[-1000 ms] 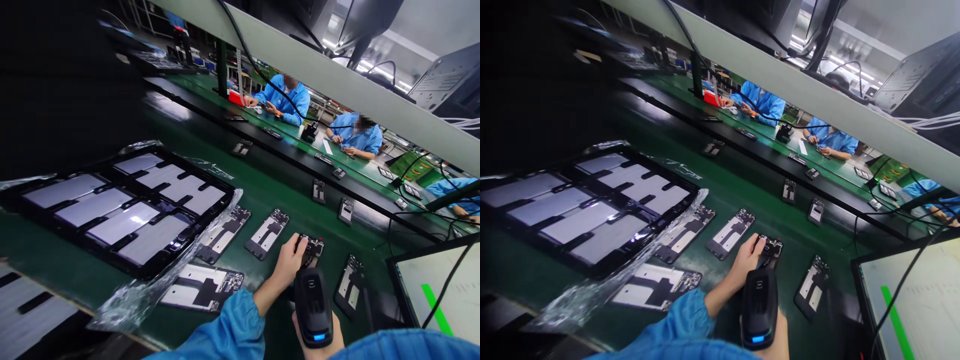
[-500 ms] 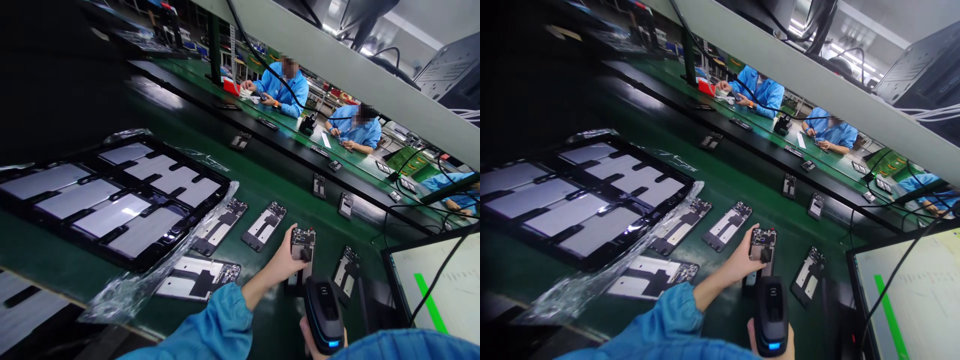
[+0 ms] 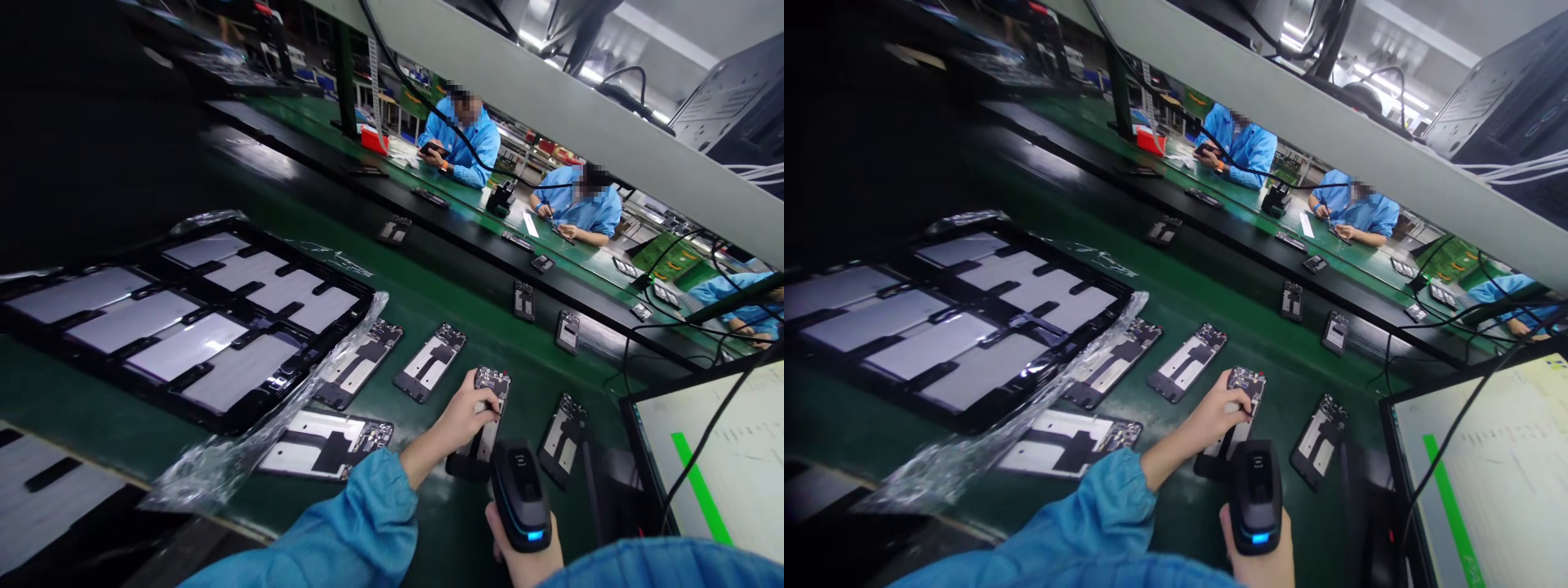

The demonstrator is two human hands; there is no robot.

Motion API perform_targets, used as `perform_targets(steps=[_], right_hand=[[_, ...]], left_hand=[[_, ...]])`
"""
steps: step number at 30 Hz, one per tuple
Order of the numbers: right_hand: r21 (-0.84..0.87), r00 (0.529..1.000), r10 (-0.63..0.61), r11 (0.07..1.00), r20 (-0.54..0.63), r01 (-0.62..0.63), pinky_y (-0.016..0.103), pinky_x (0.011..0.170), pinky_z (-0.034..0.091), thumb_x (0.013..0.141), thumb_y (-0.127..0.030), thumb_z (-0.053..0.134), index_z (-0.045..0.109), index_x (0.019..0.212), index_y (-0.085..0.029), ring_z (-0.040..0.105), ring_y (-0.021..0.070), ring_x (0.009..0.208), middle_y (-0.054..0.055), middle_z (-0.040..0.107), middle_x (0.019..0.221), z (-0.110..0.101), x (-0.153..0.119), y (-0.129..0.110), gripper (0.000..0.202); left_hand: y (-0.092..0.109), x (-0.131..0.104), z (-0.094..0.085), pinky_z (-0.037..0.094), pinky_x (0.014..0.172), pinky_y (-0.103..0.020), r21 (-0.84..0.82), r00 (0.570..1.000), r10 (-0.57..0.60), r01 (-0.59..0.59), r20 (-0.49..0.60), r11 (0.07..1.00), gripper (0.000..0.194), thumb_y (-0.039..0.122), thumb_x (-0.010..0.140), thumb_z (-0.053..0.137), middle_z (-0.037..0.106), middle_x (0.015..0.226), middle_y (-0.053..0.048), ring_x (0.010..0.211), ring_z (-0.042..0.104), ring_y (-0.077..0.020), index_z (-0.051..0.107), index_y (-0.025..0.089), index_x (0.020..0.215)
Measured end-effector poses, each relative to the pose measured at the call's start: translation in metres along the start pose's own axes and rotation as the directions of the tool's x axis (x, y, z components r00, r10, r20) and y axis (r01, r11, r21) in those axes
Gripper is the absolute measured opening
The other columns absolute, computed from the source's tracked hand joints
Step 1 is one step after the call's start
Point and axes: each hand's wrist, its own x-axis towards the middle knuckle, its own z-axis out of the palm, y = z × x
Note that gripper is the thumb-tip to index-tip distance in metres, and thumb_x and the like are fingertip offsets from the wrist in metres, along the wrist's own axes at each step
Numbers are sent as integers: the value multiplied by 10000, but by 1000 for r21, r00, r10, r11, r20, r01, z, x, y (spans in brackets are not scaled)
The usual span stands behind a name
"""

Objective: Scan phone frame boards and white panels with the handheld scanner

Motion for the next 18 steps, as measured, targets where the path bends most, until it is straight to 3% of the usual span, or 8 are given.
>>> perform_targets(steps=[3,5,7,9,11,14,16,18], right_hand=[[-12,982,10,1000,189,-8,431,647,555,611,-637,683,702,715,-217,696,329,656,61,740,663,-4,13,-12,433],[7,964,4,1000,265,-6,428,852,543,671,-563,689,710,963,-181,701,341,925,91,770,938,-4,18,-21,481],[15,948,23,999,317,-29,423,946,505,699,-507,697,677,1053,-167,655,343,1077,101,752,1056,-3,19,-27,491],[31,945,33,998,325,-45,424,965,495,689,-490,711,682,1031,-188,636,344,1120,90,752,1075,-3,17,-29,457],[38,949,44,998,311,-59,411,948,511,645,-477,751,706,975,-228,647,339,1106,65,762,1058,-3,13,-29,416],[44,954,27,998,298,-42,381,869,541,639,-449,762,723,919,-260,681,317,1015,35,774,979,-3,4,-33,340],[69,961,-7,998,278,-13,351,777,545,686,-438,716,711,824,-268,698,276,870,9,763,832,-2,0,-39,219],[63,968,-13,998,251,-3,337,654,523,711,-461,680,658,694,-259,647,229,631,-18,665,589,-2,-2,-46,204]], left_hand=[[1,2,2,319,1130,-382,36,1000,24,-24,0,999,68,131,698,726,342,1420,-78,1316,411,-309,713,191,728],[1,4,3,314,1121,-369,41,1000,18,-18,4,999,63,129,702,708,355,1411,-82,1311,411,-304,702,185,728],[0,8,5,378,1033,-351,47,999,-15,17,-45,999,32,158,733,677,501,1204,-81,1129,527,-253,676,188,744],[-2,10,8,420,897,-310,56,991,-38,45,-130,997,21,211,778,646,554,938,-32,914,557,-200,637,198,764],[-4,11,10,414,817,-275,51,979,-29,40,-203,998,59,257,810,626,557,826,-2,826,541,-176,610,205,787],[0,11,11,412,796,-253,22,970,-10,16,-244,1000,96,294,824,624,600,829,0,809,551,-163,612,199,816],[6,10,10,417,770,-248,10,970,-31,34,-242,999,119,310,824,626,610,805,1,785,554,-160,619,192,814],[14,9,7,414,718,-240,-1,968,-67,69,-240,998,122,308,810,630,607,771,7,751,550,-155,625,186,804]])
